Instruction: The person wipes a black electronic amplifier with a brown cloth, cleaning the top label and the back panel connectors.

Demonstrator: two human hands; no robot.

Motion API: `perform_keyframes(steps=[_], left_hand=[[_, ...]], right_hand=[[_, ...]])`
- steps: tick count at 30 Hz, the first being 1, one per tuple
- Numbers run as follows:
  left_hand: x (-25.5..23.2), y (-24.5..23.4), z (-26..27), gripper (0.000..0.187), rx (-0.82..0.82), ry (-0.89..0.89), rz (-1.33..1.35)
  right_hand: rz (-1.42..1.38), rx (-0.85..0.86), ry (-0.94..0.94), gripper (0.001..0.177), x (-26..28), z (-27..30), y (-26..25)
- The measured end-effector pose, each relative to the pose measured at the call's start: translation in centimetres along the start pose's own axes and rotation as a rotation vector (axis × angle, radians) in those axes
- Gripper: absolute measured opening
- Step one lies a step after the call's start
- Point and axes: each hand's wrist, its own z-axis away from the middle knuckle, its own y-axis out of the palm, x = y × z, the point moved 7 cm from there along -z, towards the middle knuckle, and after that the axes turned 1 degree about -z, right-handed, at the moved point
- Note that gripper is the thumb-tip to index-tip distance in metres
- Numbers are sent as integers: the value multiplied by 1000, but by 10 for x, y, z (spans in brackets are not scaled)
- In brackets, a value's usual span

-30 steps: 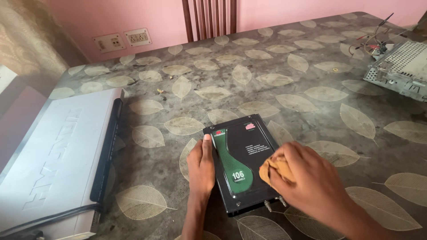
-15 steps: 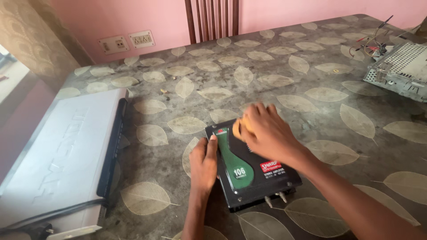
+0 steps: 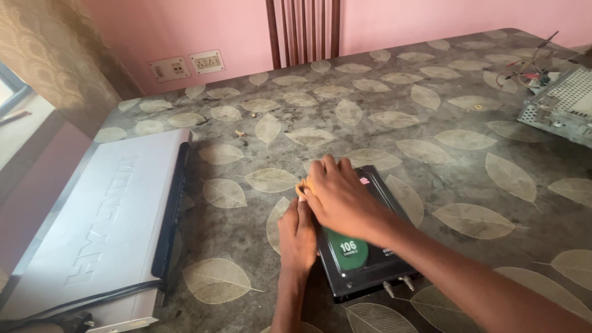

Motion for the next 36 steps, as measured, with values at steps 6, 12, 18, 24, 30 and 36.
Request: perform_keyframes(steps=[6, 12, 18, 24, 30, 36], left_hand=[[8, -1, 2, 42, -31, 21, -43], [6, 0, -1, 40, -46, 59, -40], [4, -3, 1, 39, -35, 21, -16], [-9, -14, -21, 31, 48, -232, -105], [-18, -6, -42, 39, -64, 119, -241], [7, -1, -42, 39, 83, 33, -90]], right_hand=[[6, -8, 123, 39, -12, -21, -9], [1, 88, 94, 26, -6, -5, -9], [19, -2, 169, 26, -28, -19, -8], [5, -66, 65, 26, -9, 5, -25], [-4, -48, 50, 26, -8, 25, -37], [100, -78, 153, 29, -35, -8, -18]])
